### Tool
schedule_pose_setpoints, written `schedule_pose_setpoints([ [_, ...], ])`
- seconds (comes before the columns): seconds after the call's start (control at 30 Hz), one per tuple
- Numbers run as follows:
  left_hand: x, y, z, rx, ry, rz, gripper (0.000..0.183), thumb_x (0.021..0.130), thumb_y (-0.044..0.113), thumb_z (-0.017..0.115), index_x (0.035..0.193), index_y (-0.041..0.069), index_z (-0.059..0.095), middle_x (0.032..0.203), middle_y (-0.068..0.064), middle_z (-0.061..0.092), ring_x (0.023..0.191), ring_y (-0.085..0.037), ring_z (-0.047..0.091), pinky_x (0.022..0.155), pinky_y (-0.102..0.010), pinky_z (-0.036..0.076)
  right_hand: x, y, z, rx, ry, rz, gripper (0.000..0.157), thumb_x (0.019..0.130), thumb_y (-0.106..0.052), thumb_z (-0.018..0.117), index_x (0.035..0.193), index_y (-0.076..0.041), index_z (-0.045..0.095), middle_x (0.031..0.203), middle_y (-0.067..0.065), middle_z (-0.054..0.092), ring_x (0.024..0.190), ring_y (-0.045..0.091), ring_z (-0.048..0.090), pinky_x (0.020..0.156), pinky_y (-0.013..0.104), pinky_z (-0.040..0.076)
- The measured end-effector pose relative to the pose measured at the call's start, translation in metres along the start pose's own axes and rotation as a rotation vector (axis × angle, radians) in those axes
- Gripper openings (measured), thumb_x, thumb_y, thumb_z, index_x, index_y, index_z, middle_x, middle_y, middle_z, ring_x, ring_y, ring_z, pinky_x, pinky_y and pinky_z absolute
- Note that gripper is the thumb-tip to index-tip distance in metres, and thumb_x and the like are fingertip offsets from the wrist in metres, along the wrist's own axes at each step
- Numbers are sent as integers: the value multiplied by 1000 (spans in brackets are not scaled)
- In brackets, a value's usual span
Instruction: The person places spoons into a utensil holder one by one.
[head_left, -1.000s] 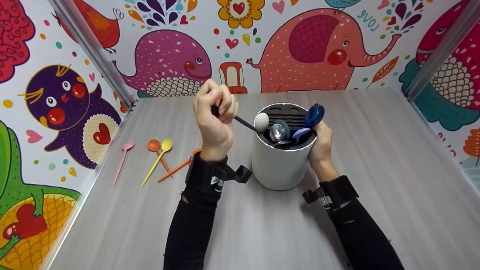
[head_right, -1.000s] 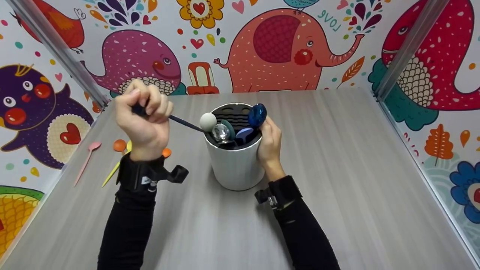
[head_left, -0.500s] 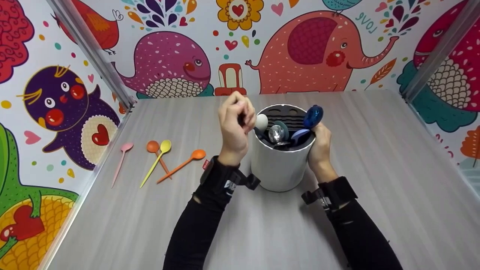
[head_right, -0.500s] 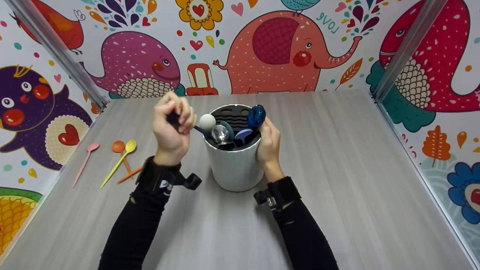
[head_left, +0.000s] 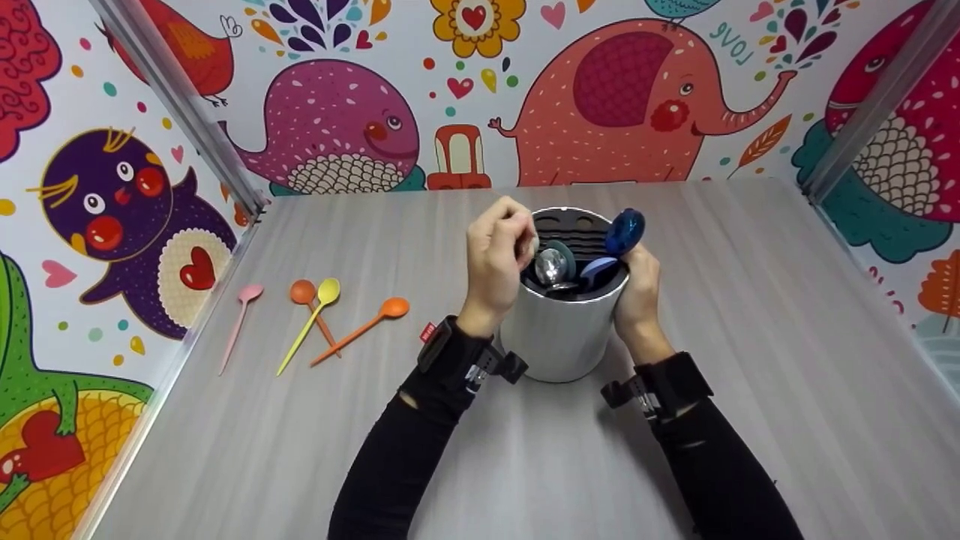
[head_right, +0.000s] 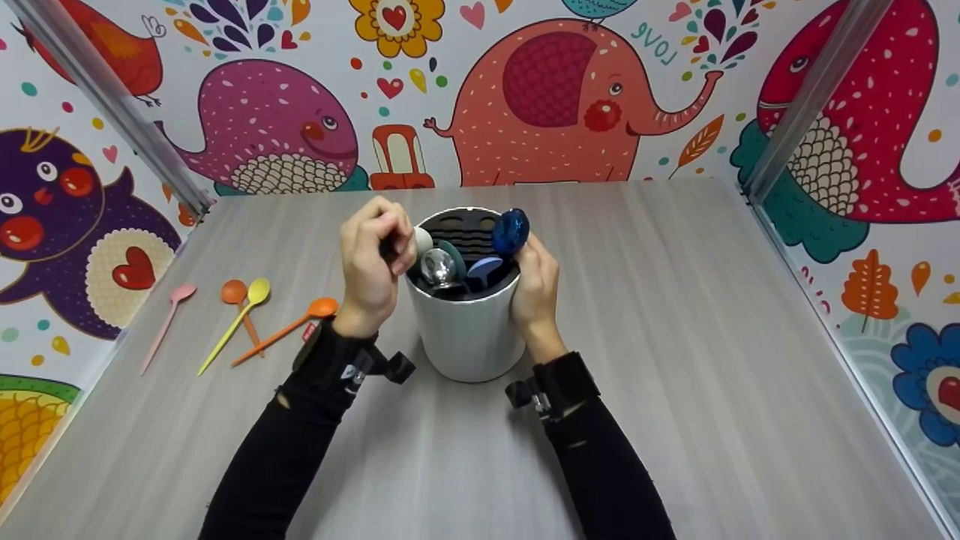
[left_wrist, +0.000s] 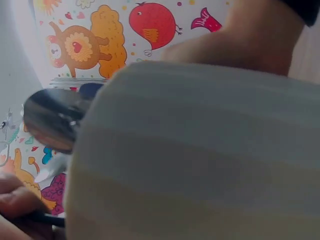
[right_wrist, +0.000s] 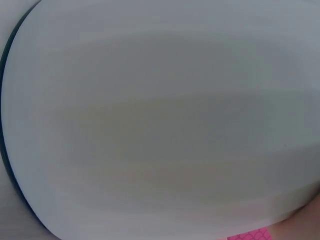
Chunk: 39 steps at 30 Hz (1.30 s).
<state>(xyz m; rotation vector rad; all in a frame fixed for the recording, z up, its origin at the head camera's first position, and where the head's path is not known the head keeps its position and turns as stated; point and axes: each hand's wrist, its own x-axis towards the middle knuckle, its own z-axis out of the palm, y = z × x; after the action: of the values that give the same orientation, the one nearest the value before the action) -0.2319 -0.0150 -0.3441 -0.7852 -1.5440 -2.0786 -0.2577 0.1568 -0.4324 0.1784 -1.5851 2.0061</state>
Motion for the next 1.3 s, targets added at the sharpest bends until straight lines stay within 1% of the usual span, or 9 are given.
schedule_pose_setpoints([
  [0.13, -3, -4, 1, 154, -17, -3, 29, 95, 13, 42, 78, -6, 54, 59, 2, 40, 49, -11, 35, 45, -24, 29, 0, 0, 1, 10, -2, 7, 32, 93, -8, 42, 79, -8, 70, 82, 1, 68, 81, 13, 60, 81, 27, 47],
  [0.23, -5, -6, 2, 220, -15, -2, 29, 96, 15, 43, 80, -4, 57, 62, 4, 43, 51, -12, 39, 47, -25, 33, 0, 0, 0, 11, -9, 3, 32, 93, -8, 42, 81, -7, 72, 84, 1, 69, 83, 14, 60, 82, 27, 47],
  [0.33, -6, -7, 3, 232, -12, -16, 29, 97, 16, 45, 82, -4, 59, 64, 4, 44, 54, -11, 41, 49, -25, 35, 0, 0, -1, 6, -15, -7, 33, 94, -8, 42, 85, -5, 74, 88, 3, 70, 86, 15, 61, 85, 27, 47],
  [0.5, -8, -8, 3, 162, -13, -121, 27, 99, 16, 46, 87, -5, 57, 65, 4, 42, 54, -10, 38, 48, -23, 33, 0, 0, -2, -5, -12, -9, 34, 94, -8, 41, 84, -8, 73, 86, 2, 69, 85, 14, 60, 84, 27, 46],
  [0.6, -9, -9, 3, 223, -14, -142, 24, 100, 15, 47, 88, -2, 58, 68, 3, 44, 59, -9, 42, 55, -23, 35, 0, 0, -2, -22, -1, -16, 34, 94, -8, 40, 81, -9, 72, 83, 0, 66, 82, 12, 57, 82, 26, 45],
  [0.8, -12, -9, 5, 430, -66, -86, 22, 99, 17, 48, 89, 2, 60, 83, -6, 59, 79, -12, 56, 72, -27, 46, 0, 1, -2, -44, 9, -19, 35, 95, -9, 39, 81, -8, 72, 82, -1, 66, 81, 12, 57, 81, 25, 45],
  [0.97, -12, -9, 8, 555, -167, -24, 21, 99, 15, 47, 88, 3, 60, 84, -7, 61, 85, -18, 56, 80, -30, 45, -1, 0, -3, -76, 23, -17, 37, 97, -10, 39, 85, -7, 74, 85, -1, 69, 82, 11, 59, 81, 26, 46],
  [1.2, -20, -10, 11, 738, -233, 23, 18, 102, 17, 46, 98, 5, 60, 87, -5, 61, 83, -16, 59, 70, -32, 49, -3, -3, 0, -7, 7, 17, 40, 100, -12, 37, 93, -3, 75, 89, 1, 72, 85, 13, 63, 82, 26, 48],
  [1.3, -24, -14, 10, 774, -230, 91, 18, 102, 15, 46, 98, 4, 60, 90, -6, 62, 82, -17, 60, 69, -34, 50, -3, -3, 0, -8, 15, 14, 40, 99, -12, 37, 91, -3, 75, 87, 1, 71, 84, 13, 63, 81, 26, 48],
])
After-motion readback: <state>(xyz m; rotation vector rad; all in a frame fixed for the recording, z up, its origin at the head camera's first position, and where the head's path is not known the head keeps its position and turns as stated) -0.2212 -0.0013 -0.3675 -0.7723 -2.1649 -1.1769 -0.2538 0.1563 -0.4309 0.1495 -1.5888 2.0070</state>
